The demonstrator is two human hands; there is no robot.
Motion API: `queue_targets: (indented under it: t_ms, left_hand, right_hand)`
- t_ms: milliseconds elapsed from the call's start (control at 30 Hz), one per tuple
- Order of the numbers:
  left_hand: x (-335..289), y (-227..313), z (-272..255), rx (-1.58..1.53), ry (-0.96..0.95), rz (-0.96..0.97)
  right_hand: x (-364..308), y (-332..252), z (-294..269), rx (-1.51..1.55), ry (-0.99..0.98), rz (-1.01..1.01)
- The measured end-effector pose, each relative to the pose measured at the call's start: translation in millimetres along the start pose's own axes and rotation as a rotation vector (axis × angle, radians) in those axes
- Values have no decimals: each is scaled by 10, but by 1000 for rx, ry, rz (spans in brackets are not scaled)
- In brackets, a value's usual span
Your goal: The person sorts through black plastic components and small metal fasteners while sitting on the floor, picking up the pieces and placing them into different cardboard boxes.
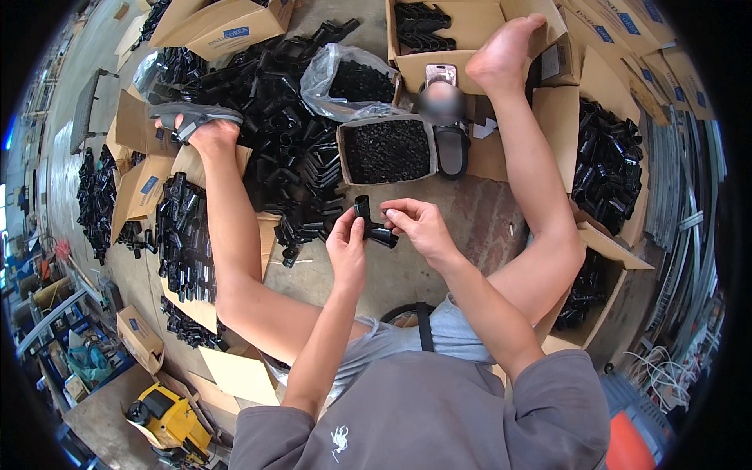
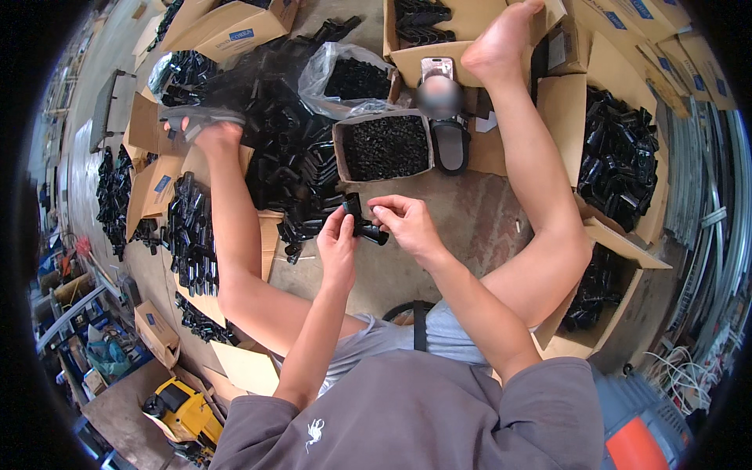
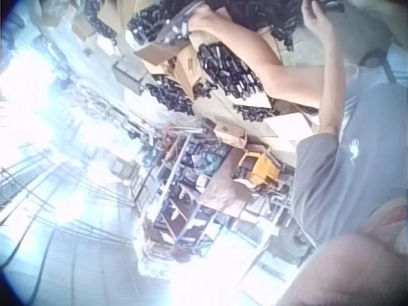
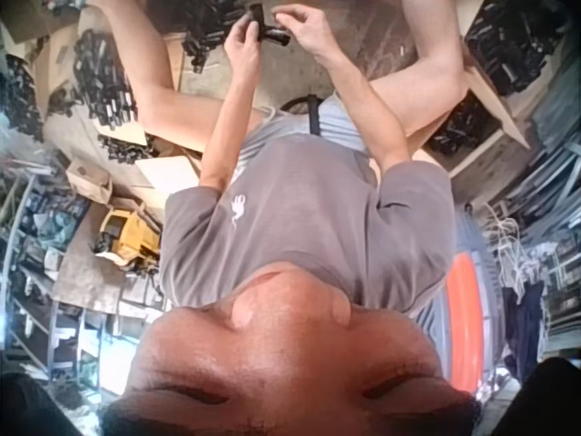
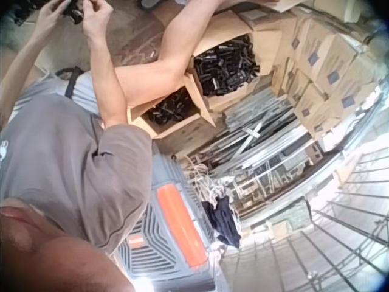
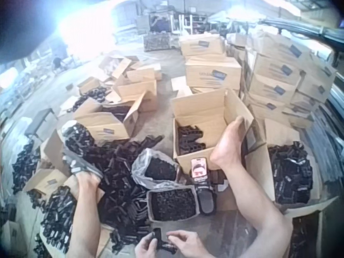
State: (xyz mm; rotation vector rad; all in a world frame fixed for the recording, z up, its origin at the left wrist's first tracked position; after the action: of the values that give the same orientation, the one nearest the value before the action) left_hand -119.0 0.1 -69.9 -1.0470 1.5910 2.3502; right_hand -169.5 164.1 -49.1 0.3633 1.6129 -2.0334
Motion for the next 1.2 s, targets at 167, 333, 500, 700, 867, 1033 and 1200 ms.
queue_targets:
  t_ms: [167,333,500,700,867,1033,1200]
  left_hand:
    - [-17,13,51,134,-42,158]
    - [-83,47,137,151,-31,215]
    - [-115,34,159,92,7,200]
    - [-91,37,175,97,17,201]
    - [-51,28,173,144,29,237]
    - [-71,39,186,199,46,284]
    - [-81,43,219,218,62,312]
  right_hand:
    - [-40,-222,-10,-527,82,-306]
    - [-49,-129,43,-443,62,-190]
    - [-19,-2,15,-405,66,-156]
    - [63,17,-20,-423,9,-191]
    - [87,14,1,-414,54,-179]
    - [-17,-81,25,-643,170,-256]
    - [-128,-163,81,-729,248,-393]
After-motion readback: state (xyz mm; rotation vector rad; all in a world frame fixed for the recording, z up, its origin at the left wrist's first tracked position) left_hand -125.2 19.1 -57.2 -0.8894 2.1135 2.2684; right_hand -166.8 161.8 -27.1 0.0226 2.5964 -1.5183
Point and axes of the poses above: each hand's wrist, its own x-axis towards the middle knuckle, its own z-axis out of the palm, y = z × x, the point moved 7 cm from there along x, towards the middle knuckle, and after that the axes turned 3 degrees about -z, right-handed, at the moved point
